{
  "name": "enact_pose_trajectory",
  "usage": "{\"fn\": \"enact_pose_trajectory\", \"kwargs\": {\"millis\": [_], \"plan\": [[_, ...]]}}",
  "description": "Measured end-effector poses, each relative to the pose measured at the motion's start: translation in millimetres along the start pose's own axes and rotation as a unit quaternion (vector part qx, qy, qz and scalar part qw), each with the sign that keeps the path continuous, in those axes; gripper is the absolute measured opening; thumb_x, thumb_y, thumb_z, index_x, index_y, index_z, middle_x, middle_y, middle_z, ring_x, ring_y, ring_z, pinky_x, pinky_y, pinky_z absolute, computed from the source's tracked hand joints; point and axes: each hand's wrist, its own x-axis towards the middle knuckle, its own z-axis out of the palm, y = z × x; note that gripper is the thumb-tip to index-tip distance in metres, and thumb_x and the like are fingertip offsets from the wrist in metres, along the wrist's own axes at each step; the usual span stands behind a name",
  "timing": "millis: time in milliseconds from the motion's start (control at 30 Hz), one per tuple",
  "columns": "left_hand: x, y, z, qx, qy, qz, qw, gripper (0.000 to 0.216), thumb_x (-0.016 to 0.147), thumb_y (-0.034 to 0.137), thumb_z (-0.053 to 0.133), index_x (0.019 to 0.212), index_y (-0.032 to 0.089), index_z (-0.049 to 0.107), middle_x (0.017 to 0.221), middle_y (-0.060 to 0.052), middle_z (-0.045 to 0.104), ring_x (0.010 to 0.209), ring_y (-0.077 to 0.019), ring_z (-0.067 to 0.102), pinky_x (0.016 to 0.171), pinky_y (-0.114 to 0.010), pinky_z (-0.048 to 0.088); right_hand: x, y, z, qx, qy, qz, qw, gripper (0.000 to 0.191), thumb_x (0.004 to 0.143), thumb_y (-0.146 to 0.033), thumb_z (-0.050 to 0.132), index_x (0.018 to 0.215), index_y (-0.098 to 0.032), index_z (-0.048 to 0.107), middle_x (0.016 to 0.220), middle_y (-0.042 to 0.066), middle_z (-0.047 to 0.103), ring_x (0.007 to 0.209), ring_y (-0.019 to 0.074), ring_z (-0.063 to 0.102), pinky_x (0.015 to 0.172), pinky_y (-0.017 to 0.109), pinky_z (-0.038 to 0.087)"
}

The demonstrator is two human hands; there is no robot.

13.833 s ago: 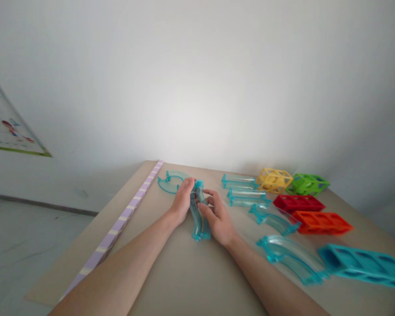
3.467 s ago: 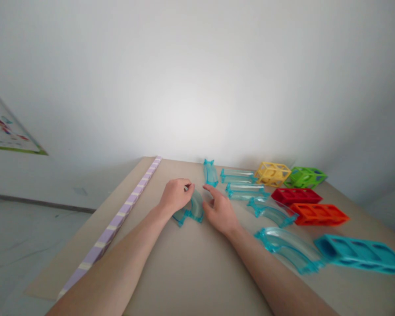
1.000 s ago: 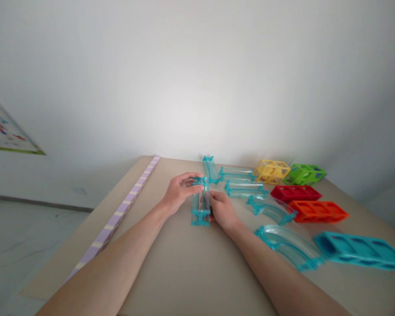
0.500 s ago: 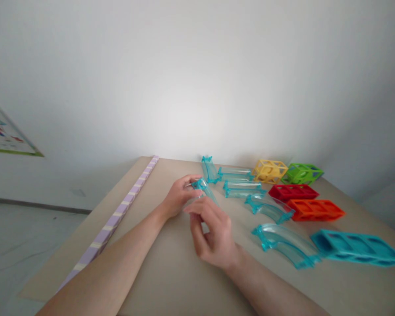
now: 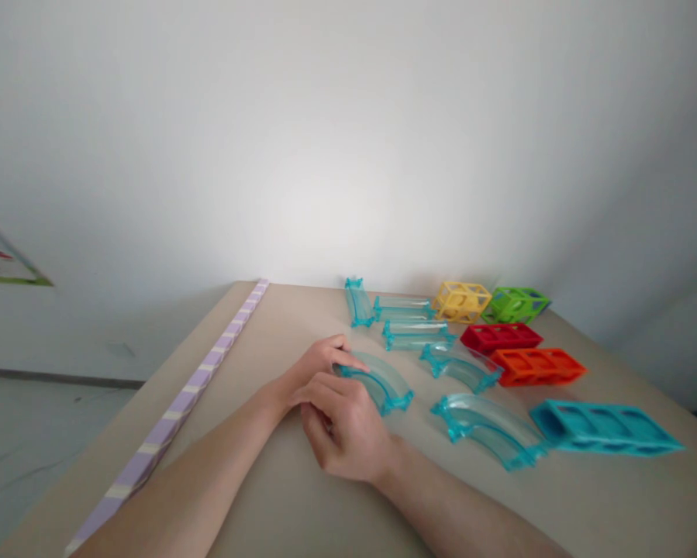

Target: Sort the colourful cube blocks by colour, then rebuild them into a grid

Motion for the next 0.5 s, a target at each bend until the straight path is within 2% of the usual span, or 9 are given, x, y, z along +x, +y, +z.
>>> {"fn": "enact_pose_trajectory", "kwargs": {"millis": [133, 267, 333, 433, 500], "plan": [[-3, 1, -1, 0.027, -0.081, 0.042, 0.995, 0.033, 0.088, 0.021, 0.051, 0.115, 0.026, 0.070, 0.084, 0.000, 0.050, 0.077, -0.0138, 0.049, 0.073, -0.024, 0.042, -1, -2, 3, 0.019, -0.009, -0.007, 1.000, 0.023, 0.078, -0.008, 0.046, 0.090, -0.016, 0.063, 0.078, 0.005, 0.067, 0.068, 0.0150, 0.060, 0.064, 0.026, 0.047], [-8, 8, 0, 0.050, -0.102, 0.043, 0.993, 0.033, 0.092, 0.024, 0.047, 0.116, 0.030, 0.069, 0.086, 0.001, 0.054, 0.072, -0.0137, 0.049, 0.068, -0.023, 0.042, -2, -1, 4, 0.016, -0.010, -0.008, 1.000, 0.023, 0.077, -0.008, 0.046, 0.090, -0.016, 0.063, 0.079, 0.006, 0.069, 0.069, 0.0157, 0.061, 0.066, 0.027, 0.049], [-14, 15, 4, 0.059, -0.070, 0.047, 0.995, 0.035, 0.093, 0.025, 0.045, 0.119, 0.029, 0.068, 0.091, -0.001, 0.062, 0.076, -0.0155, 0.055, 0.070, -0.025, 0.045, -2, 0, 4, 0.012, -0.017, -0.004, 1.000, 0.022, 0.076, -0.008, 0.047, 0.089, -0.016, 0.063, 0.080, 0.006, 0.069, 0.071, 0.0166, 0.063, 0.067, 0.028, 0.050], [-20, 24, 13, 0.054, 0.045, 0.063, 0.996, 0.039, 0.092, 0.027, 0.047, 0.127, 0.024, 0.063, 0.117, -0.004, 0.067, 0.110, -0.0206, 0.056, 0.094, -0.028, 0.044, -2, 1, 5, 0.012, -0.023, -0.001, 1.000, 0.024, 0.073, -0.007, 0.048, 0.089, -0.016, 0.064, 0.084, 0.007, 0.071, 0.077, 0.0184, 0.065, 0.072, 0.030, 0.051], [-19, 23, 17, 0.045, 0.030, 0.077, 0.996, 0.039, 0.089, 0.030, 0.052, 0.125, 0.022, 0.064, 0.118, -0.004, 0.068, 0.113, -0.0210, 0.056, 0.095, -0.028, 0.045, -2, 1, 5, 0.016, -0.018, -0.003, 1.000, 0.025, 0.073, -0.007, 0.048, 0.090, -0.016, 0.064, 0.086, 0.007, 0.072, 0.080, 0.0187, 0.066, 0.075, 0.030, 0.051]]}}
